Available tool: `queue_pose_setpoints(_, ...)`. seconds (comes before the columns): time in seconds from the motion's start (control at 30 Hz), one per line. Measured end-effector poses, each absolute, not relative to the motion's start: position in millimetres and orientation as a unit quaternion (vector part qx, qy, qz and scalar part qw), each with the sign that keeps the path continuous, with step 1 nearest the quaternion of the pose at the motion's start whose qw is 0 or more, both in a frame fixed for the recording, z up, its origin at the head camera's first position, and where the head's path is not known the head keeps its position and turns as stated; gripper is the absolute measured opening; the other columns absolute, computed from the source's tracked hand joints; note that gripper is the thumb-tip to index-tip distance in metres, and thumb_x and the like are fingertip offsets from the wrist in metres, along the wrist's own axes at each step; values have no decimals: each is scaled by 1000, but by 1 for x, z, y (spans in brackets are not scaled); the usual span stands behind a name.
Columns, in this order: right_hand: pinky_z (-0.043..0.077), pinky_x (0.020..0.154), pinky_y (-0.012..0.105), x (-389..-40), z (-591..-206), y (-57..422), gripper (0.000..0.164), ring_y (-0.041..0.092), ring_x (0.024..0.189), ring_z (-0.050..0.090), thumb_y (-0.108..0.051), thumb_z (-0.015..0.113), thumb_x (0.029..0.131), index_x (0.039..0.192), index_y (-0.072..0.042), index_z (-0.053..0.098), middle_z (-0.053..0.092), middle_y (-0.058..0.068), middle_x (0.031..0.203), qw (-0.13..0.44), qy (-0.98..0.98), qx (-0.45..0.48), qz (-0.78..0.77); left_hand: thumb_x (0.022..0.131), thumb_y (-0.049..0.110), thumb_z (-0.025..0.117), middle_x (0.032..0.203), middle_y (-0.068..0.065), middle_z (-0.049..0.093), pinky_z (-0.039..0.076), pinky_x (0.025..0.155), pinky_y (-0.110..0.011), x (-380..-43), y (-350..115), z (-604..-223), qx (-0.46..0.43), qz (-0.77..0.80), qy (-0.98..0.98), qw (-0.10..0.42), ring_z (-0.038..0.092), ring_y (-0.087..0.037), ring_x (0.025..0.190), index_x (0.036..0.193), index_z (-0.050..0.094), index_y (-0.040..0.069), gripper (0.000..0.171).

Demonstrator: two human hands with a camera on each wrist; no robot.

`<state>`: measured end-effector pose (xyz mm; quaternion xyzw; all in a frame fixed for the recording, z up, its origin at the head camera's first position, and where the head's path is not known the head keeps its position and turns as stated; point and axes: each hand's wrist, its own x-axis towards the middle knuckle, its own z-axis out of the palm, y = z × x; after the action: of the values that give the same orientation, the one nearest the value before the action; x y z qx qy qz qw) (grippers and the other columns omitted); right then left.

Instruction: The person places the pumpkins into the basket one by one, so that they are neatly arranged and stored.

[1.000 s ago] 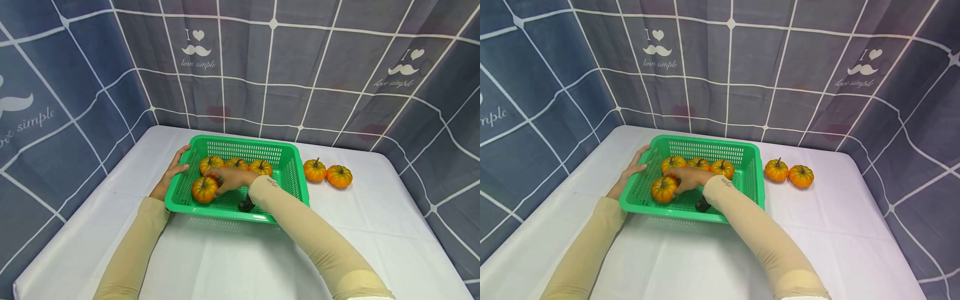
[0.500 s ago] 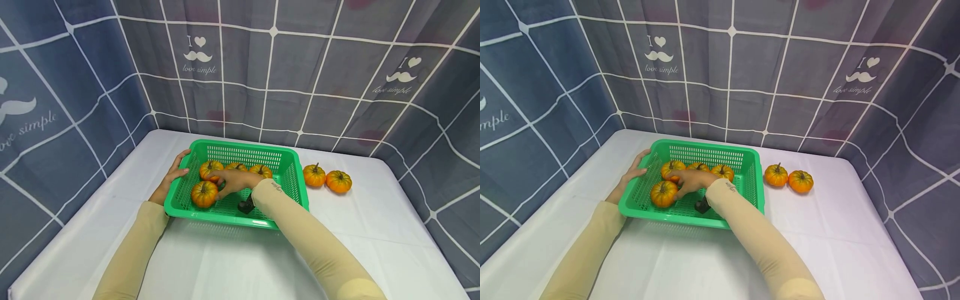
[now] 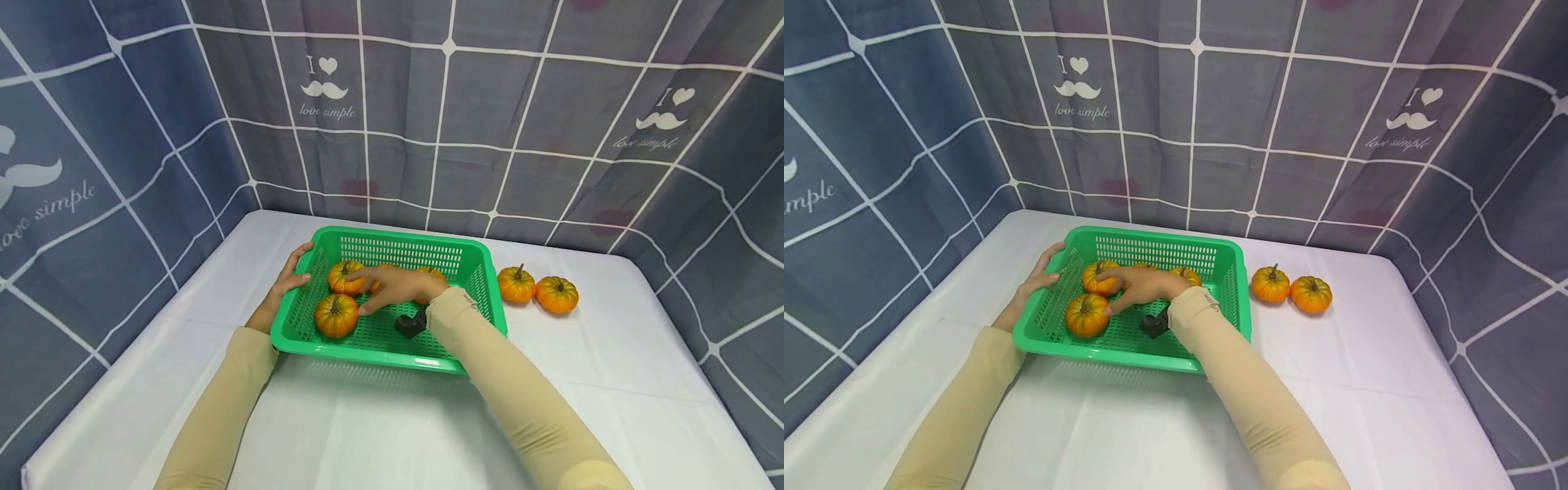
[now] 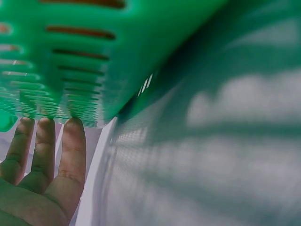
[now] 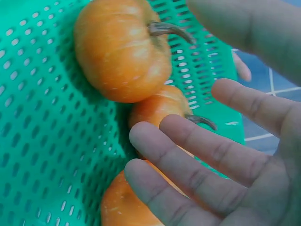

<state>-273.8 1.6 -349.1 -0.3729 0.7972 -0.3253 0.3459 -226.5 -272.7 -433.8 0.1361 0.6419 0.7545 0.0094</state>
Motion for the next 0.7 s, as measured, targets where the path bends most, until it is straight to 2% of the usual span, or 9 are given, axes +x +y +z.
queue_pose_setpoints(0.2,49,114,44,-276,-346,11,71,43,147,47,-12,73,103,166,-5,40,45,22,162,358,762,-386,-378,99,8,37,174,-26,11,44,109,-24,-227,-273,-434,138,756,640,8,29,-33,153,169,14,6,74)
queue_pose_setpoints(0.37,49,114,42,-274,-345,17,68,45,147,46,-10,71,104,165,-3,41,48,23,159,350,746,-400,-402,100,8,37,174,-27,10,44,109,-25,-226,-273,-434,142,754,642,7,28,-34,153,169,14,7,73)
queue_pose_setpoints(0.57,52,111,40,-271,-341,23,66,37,135,60,-7,69,105,163,2,40,53,29,153,335,728,-419,-426,101,9,36,175,-26,9,43,110,-25,-226,-273,-433,138,749,649,8,18,-45,158,169,12,6,73)
queue_pose_setpoints(0.7,55,108,42,-268,-336,28,63,40,130,63,-4,68,104,161,3,43,56,33,149,305,721,-437,-442,101,8,35,175,-25,11,43,110,-24,-226,-271,-432,135,752,645,7,23,-39,157,170,11,5,73)
